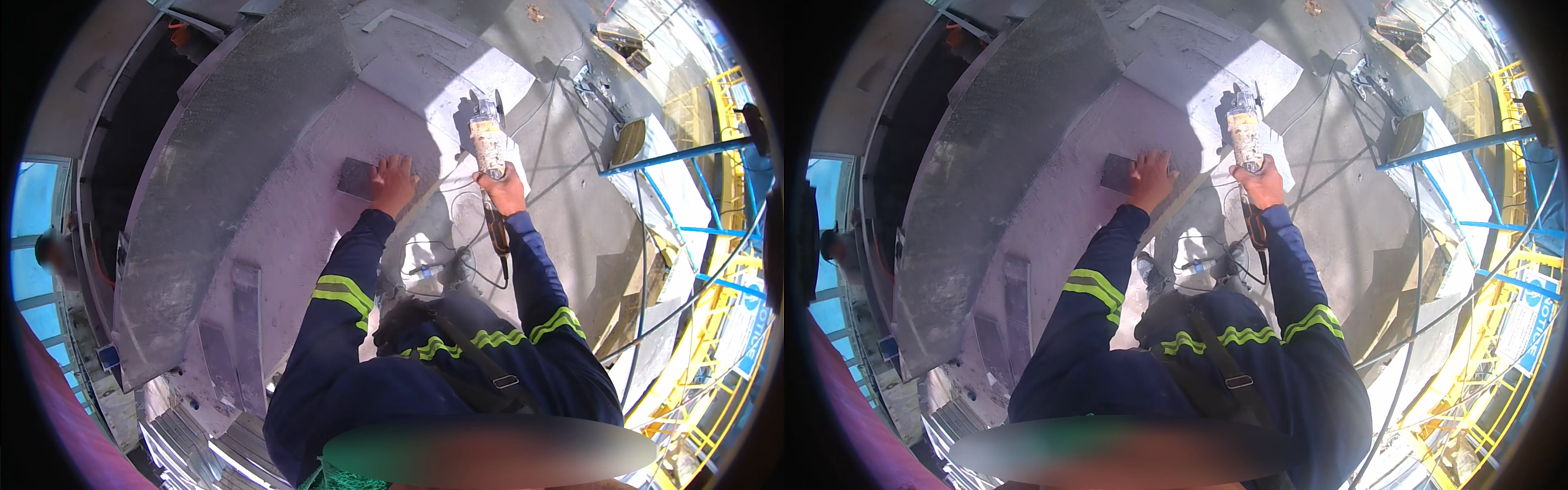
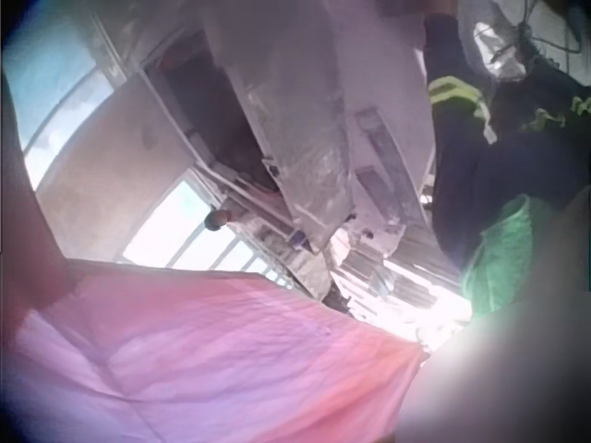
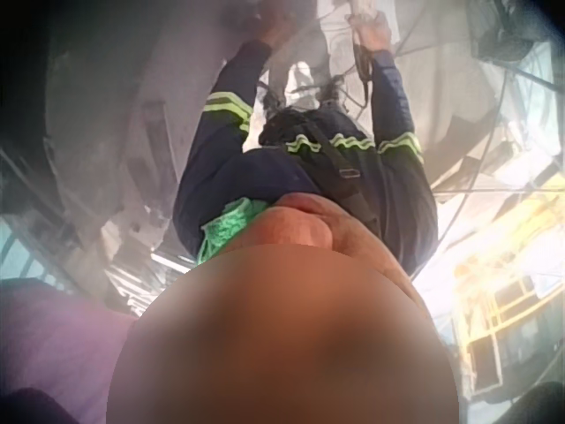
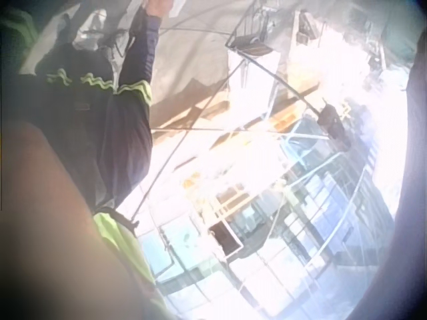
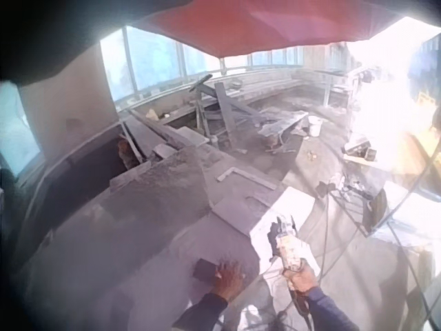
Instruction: The person positions a long metal trim piece along a curved concrete edge and secures it with a coworker. They then use an angle grinder to cut a small metal piece on a workbench.
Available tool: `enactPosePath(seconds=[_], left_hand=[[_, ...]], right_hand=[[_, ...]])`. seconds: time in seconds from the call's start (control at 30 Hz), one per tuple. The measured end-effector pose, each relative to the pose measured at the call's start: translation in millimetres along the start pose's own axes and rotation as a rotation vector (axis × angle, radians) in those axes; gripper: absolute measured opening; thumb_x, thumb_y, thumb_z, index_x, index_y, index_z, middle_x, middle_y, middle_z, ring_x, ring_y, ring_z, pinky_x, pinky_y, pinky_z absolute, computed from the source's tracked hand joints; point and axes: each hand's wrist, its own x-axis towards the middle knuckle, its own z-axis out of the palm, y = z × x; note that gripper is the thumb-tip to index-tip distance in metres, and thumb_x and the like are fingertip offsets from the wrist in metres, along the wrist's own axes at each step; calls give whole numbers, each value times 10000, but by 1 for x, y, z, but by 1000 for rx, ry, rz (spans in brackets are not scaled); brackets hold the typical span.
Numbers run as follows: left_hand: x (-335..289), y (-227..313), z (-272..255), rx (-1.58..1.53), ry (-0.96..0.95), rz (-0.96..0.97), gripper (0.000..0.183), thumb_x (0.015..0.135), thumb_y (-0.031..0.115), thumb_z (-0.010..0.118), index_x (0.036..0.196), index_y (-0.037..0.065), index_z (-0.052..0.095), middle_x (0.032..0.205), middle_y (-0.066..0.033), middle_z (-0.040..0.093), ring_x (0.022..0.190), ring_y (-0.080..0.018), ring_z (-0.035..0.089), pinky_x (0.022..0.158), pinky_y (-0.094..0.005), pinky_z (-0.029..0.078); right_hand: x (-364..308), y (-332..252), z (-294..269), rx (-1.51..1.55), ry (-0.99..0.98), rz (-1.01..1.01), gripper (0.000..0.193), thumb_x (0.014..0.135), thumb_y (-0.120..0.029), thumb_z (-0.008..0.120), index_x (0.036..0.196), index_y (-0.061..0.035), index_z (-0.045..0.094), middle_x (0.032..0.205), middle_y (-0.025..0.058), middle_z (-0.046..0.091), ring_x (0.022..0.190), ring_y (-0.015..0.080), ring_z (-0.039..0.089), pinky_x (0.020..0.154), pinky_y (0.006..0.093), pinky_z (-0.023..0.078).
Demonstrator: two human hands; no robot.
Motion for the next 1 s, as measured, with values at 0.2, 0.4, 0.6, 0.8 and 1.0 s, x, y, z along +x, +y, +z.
enactPosePath(seconds=[0.2,0.4,0.6,0.8,1.0], left_hand=[[46,-7,9,313,-332,122,252,955,345,749,1121,170,823,1161,-73,779,1221,-304,656,1016,-547,416],[8,-39,-60,-675,324,-139,367,986,434,790,1112,89,786,1107,-88,774,1012,-237,726,893,-424,545],[-161,-135,-132,-2064,451,-798,357,1077,349,742,1309,77,720,1158,-34,768,1039,-179,731,920,-353,598],[-295,-182,-151,-2094,771,-919,350,1089,284,724,1364,70,688,1182,-54,765,1093,-206,744,1020,-388,605],[-369,-230,-151,-2099,756,-831,460,1094,272,712,1484,52,606,1310,-78,756,1172,-212,750,1089,-399,591]], right_hand=[[33,0,40,-223,55,-22,718,781,-405,911,1318,-2,656,1135,223,804,1062,372,786,949,432,588],[54,-9,94,-367,-5,-208,720,796,-425,867,1338,-46,583,1108,269,778,1044,486,751,915,545,583],[78,-12,158,-672,19,-320,835,855,-544,863,1463,-105,495,1187,283,709,1063,513,721,913,583,579],[87,-32,208,-768,74,-425,904,856,-693,814,1478,-116,500,1219,267,682,1146,491,696,928,585,575],[92,-35,234,-810,127,-464,923,826,-753,801,1452,-117,565,1148,268,710,1054,501,715,863,606,582]])
